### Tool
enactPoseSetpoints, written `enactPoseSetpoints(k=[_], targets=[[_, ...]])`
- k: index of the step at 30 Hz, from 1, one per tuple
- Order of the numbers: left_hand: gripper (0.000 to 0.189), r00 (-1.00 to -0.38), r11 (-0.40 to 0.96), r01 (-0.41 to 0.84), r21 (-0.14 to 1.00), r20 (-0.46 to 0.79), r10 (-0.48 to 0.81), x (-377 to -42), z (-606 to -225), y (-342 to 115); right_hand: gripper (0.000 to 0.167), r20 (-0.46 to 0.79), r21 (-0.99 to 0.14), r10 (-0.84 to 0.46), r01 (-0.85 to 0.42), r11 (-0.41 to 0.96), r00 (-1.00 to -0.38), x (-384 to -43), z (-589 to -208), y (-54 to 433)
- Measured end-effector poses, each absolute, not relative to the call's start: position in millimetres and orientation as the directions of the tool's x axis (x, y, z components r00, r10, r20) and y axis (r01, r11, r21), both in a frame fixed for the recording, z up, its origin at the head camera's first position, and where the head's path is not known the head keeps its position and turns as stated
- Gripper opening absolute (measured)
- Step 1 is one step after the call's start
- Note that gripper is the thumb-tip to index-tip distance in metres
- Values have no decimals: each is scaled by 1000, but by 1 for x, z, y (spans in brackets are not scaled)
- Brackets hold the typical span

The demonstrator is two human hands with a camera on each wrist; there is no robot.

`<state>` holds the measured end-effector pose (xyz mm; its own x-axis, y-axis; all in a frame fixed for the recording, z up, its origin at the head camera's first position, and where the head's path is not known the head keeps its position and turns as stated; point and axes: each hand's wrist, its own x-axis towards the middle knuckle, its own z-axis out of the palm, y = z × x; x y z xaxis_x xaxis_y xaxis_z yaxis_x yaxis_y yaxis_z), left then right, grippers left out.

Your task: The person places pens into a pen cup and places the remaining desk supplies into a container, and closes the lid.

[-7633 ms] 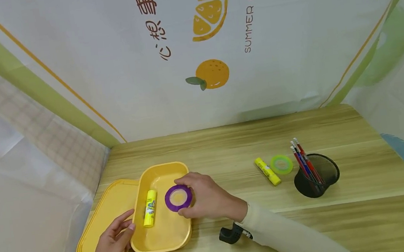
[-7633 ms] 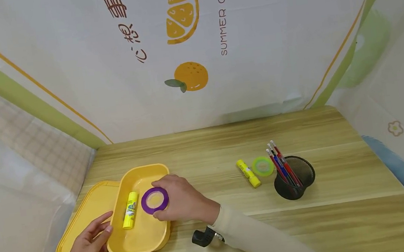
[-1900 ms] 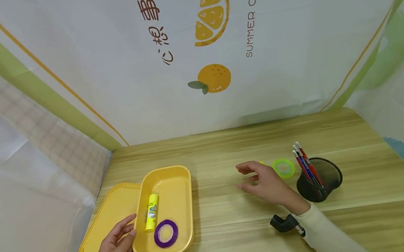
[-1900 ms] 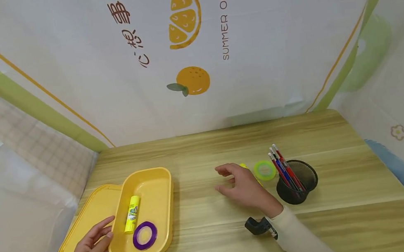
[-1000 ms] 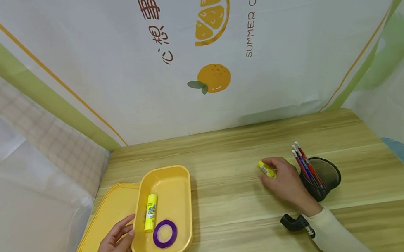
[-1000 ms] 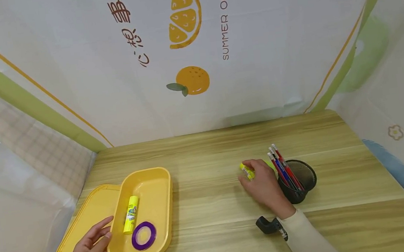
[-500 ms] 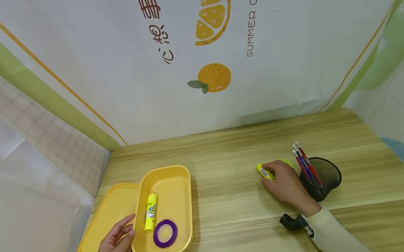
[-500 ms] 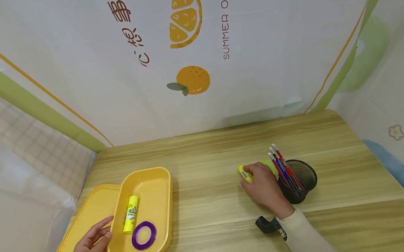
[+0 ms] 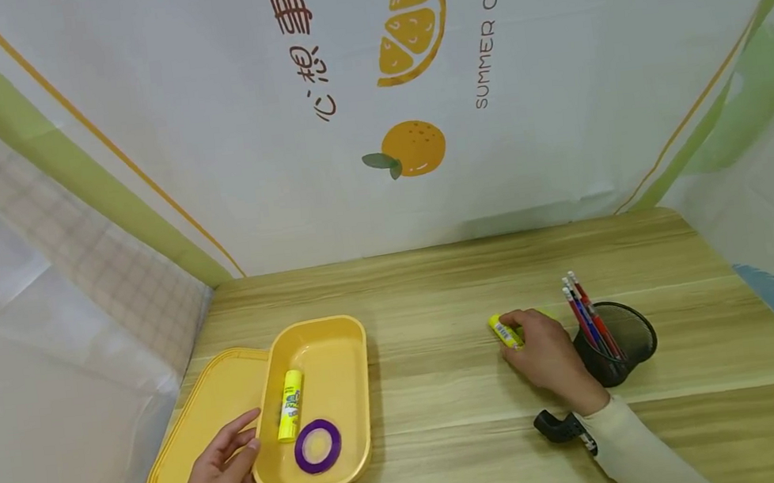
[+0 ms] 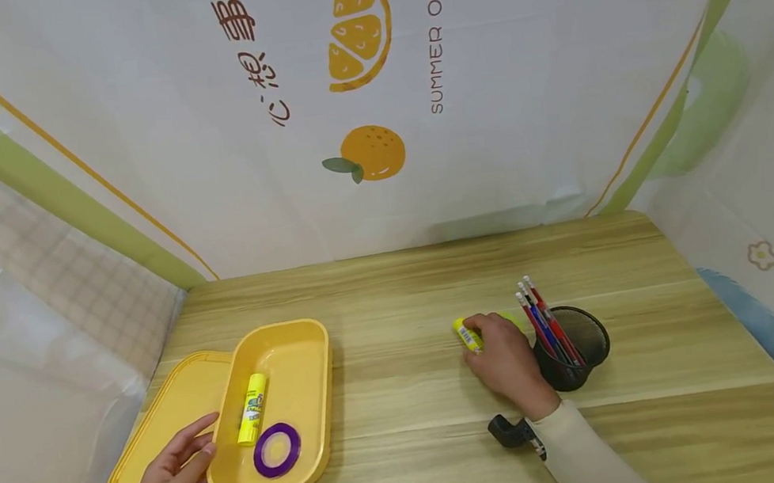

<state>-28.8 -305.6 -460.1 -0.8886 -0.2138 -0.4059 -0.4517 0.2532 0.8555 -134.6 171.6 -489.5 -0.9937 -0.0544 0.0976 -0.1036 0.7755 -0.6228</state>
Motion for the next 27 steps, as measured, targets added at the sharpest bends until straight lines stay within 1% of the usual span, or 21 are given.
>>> enactPoseSetpoints(k=[7, 14, 22, 27], targets=[[51, -891, 235, -445, 864, -403, -208, -30, -459, -304, 44, 136, -611, -57, -128, 781, -989, -137, -490, 172], [52, -891, 249, -446, 860, -402, -209, -31, -458, -303, 44, 106, -632, -50, -106, 768, -993, -137, -486, 173], [52, -888, 244, -451, 859, -406, -215, -29, -459, -304, 44, 110, -673, -46, -108, 732, -993, -139, -483, 172], [52, -890, 234, -447, 863, -402, -213, -28, -459, -305, 45, 79, -706, -33, -79, 704, -996, -140, -481, 171]])
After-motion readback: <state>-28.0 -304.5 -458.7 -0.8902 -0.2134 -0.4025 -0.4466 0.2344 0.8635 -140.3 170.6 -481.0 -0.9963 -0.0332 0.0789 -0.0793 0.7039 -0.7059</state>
